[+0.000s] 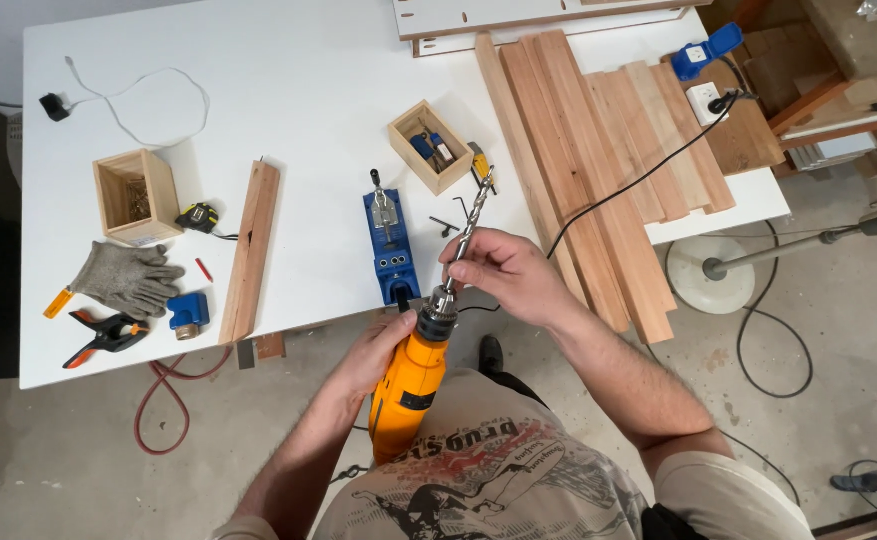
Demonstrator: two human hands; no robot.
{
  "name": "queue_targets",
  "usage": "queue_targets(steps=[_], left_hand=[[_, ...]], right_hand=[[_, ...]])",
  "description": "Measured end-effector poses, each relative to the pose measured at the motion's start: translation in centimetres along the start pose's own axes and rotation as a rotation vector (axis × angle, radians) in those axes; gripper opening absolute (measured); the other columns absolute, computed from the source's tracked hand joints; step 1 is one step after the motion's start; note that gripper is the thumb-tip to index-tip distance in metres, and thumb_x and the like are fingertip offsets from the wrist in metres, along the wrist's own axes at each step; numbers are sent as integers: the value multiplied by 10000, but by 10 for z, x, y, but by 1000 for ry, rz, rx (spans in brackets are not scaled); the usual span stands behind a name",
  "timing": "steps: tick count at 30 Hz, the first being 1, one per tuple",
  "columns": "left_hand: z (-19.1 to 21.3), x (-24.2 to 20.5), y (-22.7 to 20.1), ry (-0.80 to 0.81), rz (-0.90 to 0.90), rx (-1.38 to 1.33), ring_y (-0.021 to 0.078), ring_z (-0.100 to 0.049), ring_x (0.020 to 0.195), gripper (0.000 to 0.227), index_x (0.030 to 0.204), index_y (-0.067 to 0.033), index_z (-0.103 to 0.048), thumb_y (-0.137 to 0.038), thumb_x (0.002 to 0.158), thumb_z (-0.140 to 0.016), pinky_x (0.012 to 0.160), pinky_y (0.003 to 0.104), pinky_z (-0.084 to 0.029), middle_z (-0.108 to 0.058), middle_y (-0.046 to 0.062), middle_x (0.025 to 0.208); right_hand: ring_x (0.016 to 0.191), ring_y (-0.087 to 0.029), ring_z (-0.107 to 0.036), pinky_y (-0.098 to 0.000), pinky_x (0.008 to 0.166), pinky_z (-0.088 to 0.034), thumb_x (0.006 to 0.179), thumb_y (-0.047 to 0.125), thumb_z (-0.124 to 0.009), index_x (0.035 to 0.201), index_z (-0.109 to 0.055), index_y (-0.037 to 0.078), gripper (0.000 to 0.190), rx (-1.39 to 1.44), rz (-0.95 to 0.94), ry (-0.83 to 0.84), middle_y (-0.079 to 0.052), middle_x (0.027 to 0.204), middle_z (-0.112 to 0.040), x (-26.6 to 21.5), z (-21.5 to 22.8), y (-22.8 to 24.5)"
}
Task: The person assembles a blue Kreg pocket-hole jig on a white workbench, then removes a drill bit from a yellow corded drill and inserts it into the jig. They tighten the bit using an Allen key, reattach the drill, and position a wooden plank into the jig to prepare for drilling.
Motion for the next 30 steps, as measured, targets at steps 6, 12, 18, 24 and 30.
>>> queue_targets(steps=[6, 12, 18, 24, 30], left_hand=[[0, 8, -3, 69, -44, 51, 253, -680, 812, 517, 961, 22, -745, -461, 1020, -572, 779, 408, -577, -704, 174, 826], [-12, 11, -9, 98, -59, 47, 224, -683, 758, 507, 911, -18, -746, -502, 978, -614, 721, 370, -567, -694, 130, 772], [-3, 24, 10, 117, -85, 23, 214, -677, 728, 599, 885, -60, -750, -611, 984, -538, 707, 357, -548, -668, 104, 737], [1, 35, 8, 14, -44, 39, 216, -663, 704, 594, 879, -13, -764, -540, 1026, -533, 711, 338, -551, -684, 128, 725], [10, 26, 11, -188, -121, -163, 262, -729, 746, 376, 979, 14, -761, -170, 679, -893, 661, 362, -588, -746, 123, 824]], right_hand=[[776, -163, -701, -351, 797, -622, 950, 40, -715, 1106, -714, -60, 185, 23, 12, 8, -140, 829, -715, 2, 7, 1], [773, -175, -705, -357, 793, -619, 954, 44, -706, 1106, -715, -57, 183, 4, 10, 27, -149, 836, -722, 4, 11, 0], [778, -197, -703, -398, 800, -632, 961, 33, -693, 1112, -708, -71, 184, 34, -17, 28, -167, 837, -712, 9, 17, -4], [800, -185, -693, -399, 821, -632, 966, 43, -696, 1121, -703, -65, 189, 53, -49, 45, -160, 852, -706, 24, 31, -19], [772, -197, -706, -289, 719, -608, 1020, 78, -641, 1076, -707, -10, 124, -203, -268, -101, -134, 858, -699, 85, 101, -161]])
Point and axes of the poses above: each hand's wrist, its own x-axis towards the middle knuckle, its own z-axis out of the back of the hand, y = z × x, the point moved 4 cm from there along x, towards the middle knuckle
